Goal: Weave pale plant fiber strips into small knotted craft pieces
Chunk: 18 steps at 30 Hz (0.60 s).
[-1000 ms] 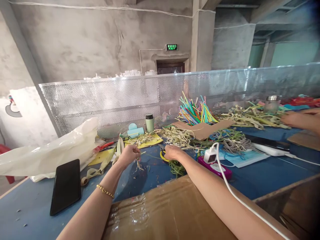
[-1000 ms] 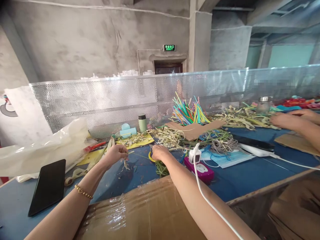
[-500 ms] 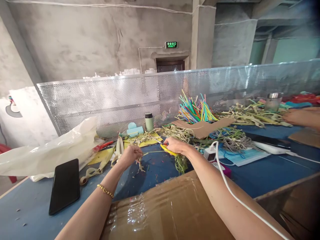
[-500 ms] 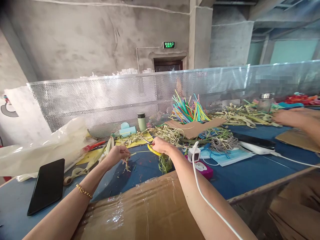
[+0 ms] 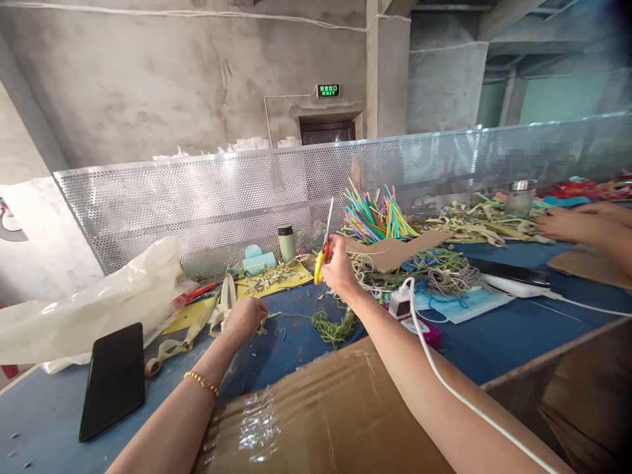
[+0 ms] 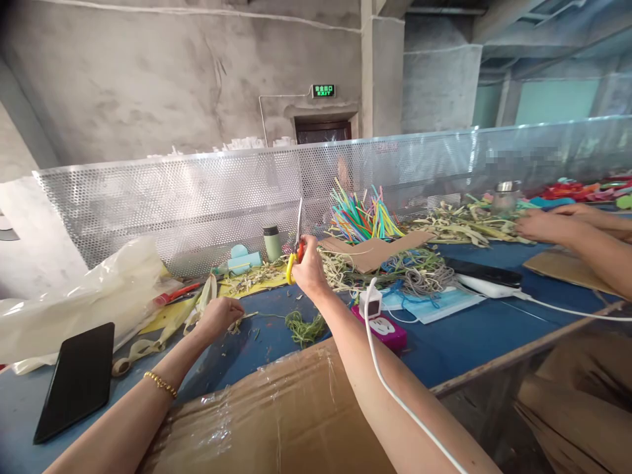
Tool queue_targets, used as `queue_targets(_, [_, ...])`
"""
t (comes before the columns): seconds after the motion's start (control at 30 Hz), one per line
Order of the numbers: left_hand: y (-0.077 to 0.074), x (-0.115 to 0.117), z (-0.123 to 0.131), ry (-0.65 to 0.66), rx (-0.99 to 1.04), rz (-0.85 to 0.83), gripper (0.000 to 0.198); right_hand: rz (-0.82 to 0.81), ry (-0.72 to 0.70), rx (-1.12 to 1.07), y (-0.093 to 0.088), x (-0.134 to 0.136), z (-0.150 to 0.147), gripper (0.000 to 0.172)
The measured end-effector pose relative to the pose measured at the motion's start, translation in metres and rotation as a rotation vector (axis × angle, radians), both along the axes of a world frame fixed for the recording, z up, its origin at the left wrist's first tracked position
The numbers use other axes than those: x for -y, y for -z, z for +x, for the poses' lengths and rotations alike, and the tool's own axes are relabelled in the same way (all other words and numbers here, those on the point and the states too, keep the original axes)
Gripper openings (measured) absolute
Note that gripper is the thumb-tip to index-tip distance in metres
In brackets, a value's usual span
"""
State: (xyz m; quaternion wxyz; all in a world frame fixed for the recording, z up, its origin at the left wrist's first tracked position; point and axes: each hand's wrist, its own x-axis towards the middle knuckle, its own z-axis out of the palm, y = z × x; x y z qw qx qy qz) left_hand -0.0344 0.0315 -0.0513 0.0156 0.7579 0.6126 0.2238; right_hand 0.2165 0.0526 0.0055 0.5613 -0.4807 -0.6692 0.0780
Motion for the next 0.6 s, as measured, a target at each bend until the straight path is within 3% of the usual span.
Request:
queue_targets(0.07, [-0.002, 0.000, -0.002, -0.046, -0.001, 0.000, 0.019, 0.033, -0.049, -0.048, -0.004, 0.004, 0.000, 0.051])
queue_targets(0.17, [-0.005, 0.001, -0.004, -0.089, 0.078, -0.044, 0.016, -0.068, -0.198, -0.089, -0.007, 0.013, -0.008, 0.049])
queue_targets(0.33, [-0.008, -0.001, -0.011, -0.028, 0.476, -0.321, 0.007, -0.308, -0.460, -0.080, -0.009, 0.031, -0.025, 0.039])
queue_targets(0.47, [-0.006, -0.004, -0.016, -0.053, 0.574, -0.409, 0.012, -0.577, -0.622, 0.137, -0.010, 0.037, -0.022, 0.044])
queue_targets(0.6, [-0.005, -0.005, -0.020, -0.054, 0.638, -0.436, 0.018, -0.713, -0.580, 0.424, -0.007, 0.036, -0.017, 0.041])
